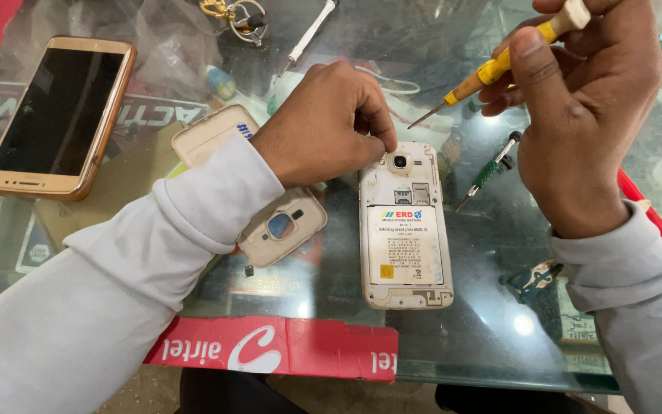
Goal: The person uses a yellow-handled screwdriver to remove screws from the back of a white smartphone. They then use a green-handled screwdriver to pry open the back cover and remove it, exposing the internal components.
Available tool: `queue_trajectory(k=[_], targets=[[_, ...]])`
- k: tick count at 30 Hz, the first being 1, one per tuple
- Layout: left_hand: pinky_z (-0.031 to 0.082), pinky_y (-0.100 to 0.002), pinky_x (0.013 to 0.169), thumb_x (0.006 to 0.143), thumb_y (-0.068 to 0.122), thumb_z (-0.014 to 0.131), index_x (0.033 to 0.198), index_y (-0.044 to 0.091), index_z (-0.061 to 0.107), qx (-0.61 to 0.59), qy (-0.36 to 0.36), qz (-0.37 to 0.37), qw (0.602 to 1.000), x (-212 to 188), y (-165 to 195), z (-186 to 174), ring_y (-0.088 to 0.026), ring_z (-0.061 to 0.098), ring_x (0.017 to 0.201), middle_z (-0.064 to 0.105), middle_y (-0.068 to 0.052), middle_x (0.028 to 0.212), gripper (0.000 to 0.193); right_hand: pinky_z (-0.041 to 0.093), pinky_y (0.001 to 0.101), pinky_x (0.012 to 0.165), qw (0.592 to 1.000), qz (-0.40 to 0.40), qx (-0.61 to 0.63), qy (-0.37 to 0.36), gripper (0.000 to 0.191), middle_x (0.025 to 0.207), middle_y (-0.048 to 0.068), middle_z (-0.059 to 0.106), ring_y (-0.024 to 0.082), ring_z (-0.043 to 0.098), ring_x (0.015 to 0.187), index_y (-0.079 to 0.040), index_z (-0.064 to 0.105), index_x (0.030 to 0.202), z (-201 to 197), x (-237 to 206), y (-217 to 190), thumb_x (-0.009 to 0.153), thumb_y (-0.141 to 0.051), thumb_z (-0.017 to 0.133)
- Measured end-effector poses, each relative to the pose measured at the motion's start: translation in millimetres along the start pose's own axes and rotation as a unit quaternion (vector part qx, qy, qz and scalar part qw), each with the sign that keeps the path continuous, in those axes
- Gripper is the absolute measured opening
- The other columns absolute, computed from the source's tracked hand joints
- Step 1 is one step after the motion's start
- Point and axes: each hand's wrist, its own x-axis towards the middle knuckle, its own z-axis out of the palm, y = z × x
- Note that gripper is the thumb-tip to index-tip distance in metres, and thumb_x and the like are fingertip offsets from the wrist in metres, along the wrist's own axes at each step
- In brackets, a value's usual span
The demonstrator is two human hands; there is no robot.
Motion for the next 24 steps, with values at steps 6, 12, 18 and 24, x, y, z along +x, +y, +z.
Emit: queue_trajectory(k=[6, 12, 18, 24], targets=[[0.053, -0.029, 0.059, 0.069, 0.005, 0.078, 0.075, 0.006, 0.079, 0.005, 0.001, -0.005, 1.0, 0.4, 2.2, -0.2, -0.013, 0.065, 0.064, 0.072, -0.005, 0.071, 0.006, 0.064, 0.0272, 0.074, 1.0, 0.0, 0.0, 0.0, 0.017, 0.106, 0.011, 0.064, 0.017, 0.071, 0.088, 0.001, 0.044, 0.132, 0.4, 0.8, -0.1, 0.124, -0.008, 0.056], [0.053, -0.03, 0.062, 0.07, 0.007, 0.076, 0.075, 0.004, 0.076, 0.014, -0.011, -0.03, 0.999, -0.2, 4.2, 1.3, -0.016, 0.067, 0.067, 0.072, -0.007, 0.072, 0.005, 0.064, 0.0277, 0.074, 1.0, 0.005, -0.003, 0.004, 0.017, 0.106, 0.011, 0.064, 0.018, 0.073, 0.089, 0.001, 0.045, 0.132, 0.9, 1.3, -1.0, 0.126, -0.008, 0.057], [0.057, -0.031, 0.068, 0.074, 0.007, 0.073, 0.078, 0.002, 0.074, 0.002, -0.003, -0.012, 1.0, -0.8, 2.7, 3.0, -0.017, 0.071, 0.074, 0.073, -0.009, 0.079, 0.006, 0.063, 0.0275, 0.074, 1.0, 0.006, 0.004, 0.004, 0.017, 0.106, 0.01, 0.064, 0.017, 0.069, 0.087, 0.001, 0.044, 0.133, 1.1, 1.5, -1.4, 0.126, -0.007, 0.057], [0.057, -0.031, 0.069, 0.073, 0.007, 0.073, 0.078, 0.002, 0.073, 0.004, -0.008, -0.017, 1.0, -1.1, 2.8, 4.2, -0.017, 0.072, 0.075, 0.073, -0.009, 0.08, 0.007, 0.064, 0.0276, 0.075, 1.0, -0.013, -0.014, -0.006, 0.016, 0.106, 0.01, 0.064, 0.018, 0.071, 0.089, 0.002, 0.044, 0.133, -0.1, 2.6, 0.0, 0.124, -0.006, 0.054]])
